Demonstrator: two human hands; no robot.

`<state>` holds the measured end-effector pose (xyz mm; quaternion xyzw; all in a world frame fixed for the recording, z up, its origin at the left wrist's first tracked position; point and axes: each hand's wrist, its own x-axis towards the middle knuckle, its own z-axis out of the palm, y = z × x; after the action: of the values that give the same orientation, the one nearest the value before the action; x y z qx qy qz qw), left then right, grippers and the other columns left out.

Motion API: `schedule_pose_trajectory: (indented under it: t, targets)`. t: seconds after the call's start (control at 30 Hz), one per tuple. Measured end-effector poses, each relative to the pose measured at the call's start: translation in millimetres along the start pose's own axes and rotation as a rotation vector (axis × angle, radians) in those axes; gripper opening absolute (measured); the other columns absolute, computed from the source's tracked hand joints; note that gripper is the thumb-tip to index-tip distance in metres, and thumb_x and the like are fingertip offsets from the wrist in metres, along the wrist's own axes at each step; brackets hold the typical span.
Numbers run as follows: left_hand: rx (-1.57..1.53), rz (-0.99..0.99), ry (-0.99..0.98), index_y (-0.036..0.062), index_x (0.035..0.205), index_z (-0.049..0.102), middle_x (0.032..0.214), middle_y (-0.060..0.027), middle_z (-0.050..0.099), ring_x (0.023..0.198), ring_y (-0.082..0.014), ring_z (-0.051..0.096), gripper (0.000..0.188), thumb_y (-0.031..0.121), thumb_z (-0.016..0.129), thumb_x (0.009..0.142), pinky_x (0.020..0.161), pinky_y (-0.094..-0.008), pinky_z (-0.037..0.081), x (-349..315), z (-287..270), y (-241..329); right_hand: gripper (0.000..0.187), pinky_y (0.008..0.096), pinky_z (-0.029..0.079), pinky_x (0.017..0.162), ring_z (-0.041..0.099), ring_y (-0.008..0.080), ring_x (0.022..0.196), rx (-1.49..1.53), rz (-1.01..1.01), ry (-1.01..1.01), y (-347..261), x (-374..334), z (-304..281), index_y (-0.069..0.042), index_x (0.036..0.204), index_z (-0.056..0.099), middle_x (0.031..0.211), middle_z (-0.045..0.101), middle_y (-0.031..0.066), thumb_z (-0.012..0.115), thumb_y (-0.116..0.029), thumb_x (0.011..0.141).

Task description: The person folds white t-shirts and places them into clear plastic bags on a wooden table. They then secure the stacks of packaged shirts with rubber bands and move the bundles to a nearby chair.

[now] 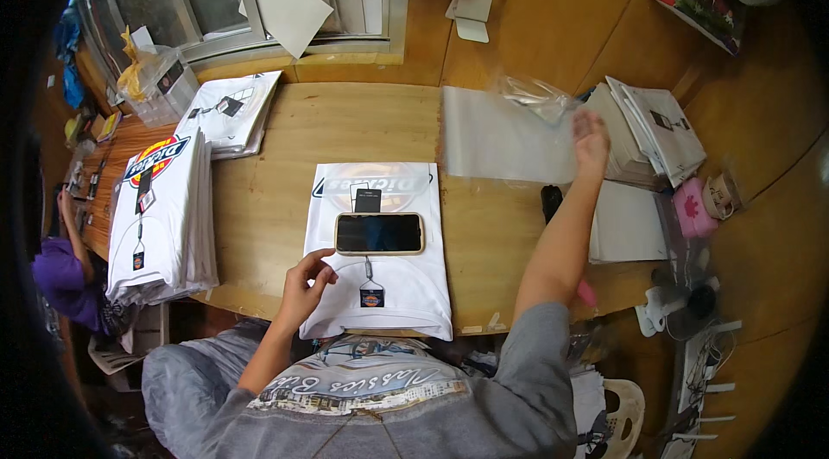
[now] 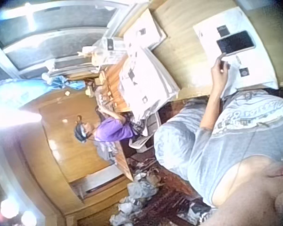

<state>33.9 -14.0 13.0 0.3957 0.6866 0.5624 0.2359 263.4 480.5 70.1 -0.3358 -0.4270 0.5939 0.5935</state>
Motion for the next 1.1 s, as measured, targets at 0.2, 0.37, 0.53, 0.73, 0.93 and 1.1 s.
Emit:
schedule_pose_trajectory:
  t: [0.2, 0.37, 0.53, 0.73, 0.93, 1.1]
  targets:
    - [-0.035, 0.284, -0.032, -0.0002, 0.103, 0.048, 0.082, -0.0101, 0.058, 0.076, -0.0155, 0.058, 0.030, -0.001, 0.055, 0.074, 0.068, -0.0241, 0.045, 45, 34, 27, 0.011, 0.0257, 0.046, 0.054, 0.058, 0.0159, 0.069, -0.229, -0.450, -0.098, -61, -66, 95, -0.001, 0.078, 0.052, 0.073, 0.058, 0.0086, 0.054, -0.012, 0.079]
    - [-0.246, 0.553, 0.048, 0.0048, 0.119, 0.027, 0.115, -0.0122, 0.042, 0.108, -0.0201, 0.041, 0.061, -0.006, 0.059, 0.068, 0.087, -0.0299, 0.037, 92, 78, 91, 0.007, 0.0229, 0.046, 0.062, 0.057, 0.0122, 0.067, -0.396, -0.163, -0.821, -36, -215, 176, 0.000, 0.076, 0.054, 0.077, 0.058, 0.0084, 0.056, -0.006, 0.077]
    - [-0.380, 0.550, 0.320, 0.0011, 0.104, 0.044, 0.099, -0.0111, 0.052, 0.088, -0.0152, 0.051, 0.031, -0.002, 0.054, 0.075, 0.076, -0.0251, 0.041, 124, 61, 79, 0.012, 0.0244, 0.044, 0.069, 0.054, 0.0110, 0.072, -0.285, -0.364, -0.976, -42, -264, 177, 0.002, 0.079, 0.055, 0.077, 0.058, 0.0060, 0.053, -0.010, 0.079]
    - [-0.217, 0.492, 0.525, -0.0010, 0.086, 0.053, 0.078, -0.0067, 0.059, 0.066, -0.0074, 0.052, 0.014, 0.012, 0.049, 0.083, 0.057, -0.0200, 0.040, 148, -38, 100, 0.028, 0.0338, 0.040, 0.079, 0.052, 0.0243, 0.092, -1.126, -0.327, -0.373, 77, -146, 69, -0.006, 0.097, 0.056, 0.101, 0.056, 0.0106, 0.045, -0.028, 0.083]
    - [-0.002, 0.512, 0.592, -0.0008, 0.091, 0.055, 0.073, -0.0047, 0.057, 0.065, -0.0072, 0.051, 0.015, 0.010, 0.048, 0.084, 0.057, -0.0190, 0.041, 163, -92, 111, 0.046, 0.0489, 0.024, 0.091, 0.033, 0.0332, 0.113, -1.916, -0.266, -0.353, 153, -104, 11, -0.011, 0.118, 0.041, 0.121, 0.041, 0.0108, 0.043, -0.039, 0.081]
    - [0.117, 0.790, 0.615, 0.0057, 0.103, 0.041, 0.068, -0.0081, 0.056, 0.053, -0.0141, 0.052, 0.023, -0.002, 0.039, 0.082, 0.049, -0.0266, 0.042, 173, -83, 127, 0.043, 0.0425, 0.030, 0.087, 0.044, 0.0304, 0.103, -0.991, -0.857, -0.382, 35, -160, 179, -0.006, 0.110, 0.048, 0.110, 0.049, 0.0135, 0.048, -0.035, 0.079]
